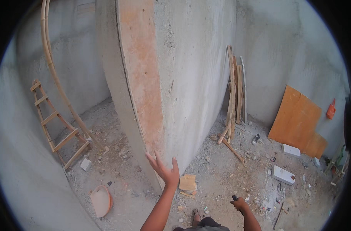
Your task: The person uses a hammer to remove nails from a board and a wall, then measures, marks, and prepares a wooden plank using a tape measure and a pencil.
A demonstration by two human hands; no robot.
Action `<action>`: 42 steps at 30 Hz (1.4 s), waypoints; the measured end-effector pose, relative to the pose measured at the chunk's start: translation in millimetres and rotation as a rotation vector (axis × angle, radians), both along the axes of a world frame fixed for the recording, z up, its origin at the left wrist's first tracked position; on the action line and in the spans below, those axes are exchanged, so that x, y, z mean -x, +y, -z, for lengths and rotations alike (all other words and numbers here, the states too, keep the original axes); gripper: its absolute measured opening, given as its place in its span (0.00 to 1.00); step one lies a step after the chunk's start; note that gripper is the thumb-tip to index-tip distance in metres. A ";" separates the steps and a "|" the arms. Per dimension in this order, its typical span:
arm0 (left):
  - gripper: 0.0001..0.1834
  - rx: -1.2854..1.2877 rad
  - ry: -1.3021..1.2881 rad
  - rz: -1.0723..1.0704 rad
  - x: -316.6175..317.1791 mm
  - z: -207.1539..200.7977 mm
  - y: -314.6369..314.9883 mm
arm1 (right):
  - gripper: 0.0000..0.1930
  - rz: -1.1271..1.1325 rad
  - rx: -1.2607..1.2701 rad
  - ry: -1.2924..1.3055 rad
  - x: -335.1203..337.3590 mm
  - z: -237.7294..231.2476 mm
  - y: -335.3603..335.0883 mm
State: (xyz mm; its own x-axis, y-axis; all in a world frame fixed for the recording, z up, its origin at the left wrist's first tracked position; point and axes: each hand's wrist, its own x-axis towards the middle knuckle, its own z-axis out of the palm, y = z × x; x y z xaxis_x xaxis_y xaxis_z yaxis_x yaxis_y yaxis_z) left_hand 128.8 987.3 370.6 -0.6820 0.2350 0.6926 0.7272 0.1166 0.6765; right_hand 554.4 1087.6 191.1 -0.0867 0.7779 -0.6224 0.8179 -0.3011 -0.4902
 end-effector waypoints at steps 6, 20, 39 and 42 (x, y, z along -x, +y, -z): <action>0.43 -0.218 -0.032 -0.145 -2.3 2.2 29.3 | 0.17 0.609 0.400 0.119 -209.7 193.5 -106.1; 0.32 -0.226 -0.256 -0.279 18.7 -35.9 26.7 | 0.16 0.674 0.189 0.215 -243.5 235.2 0.5; 0.28 -0.262 -2.004 0.575 -117.6 73.8 62.1 | 0.32 -1.366 -0.186 0.472 128.7 -216.4 25.8; 0.19 -0.260 -1.703 0.639 -89.8 57.1 48.8 | 0.34 -1.307 -0.077 0.564 162.4 -211.8 8.7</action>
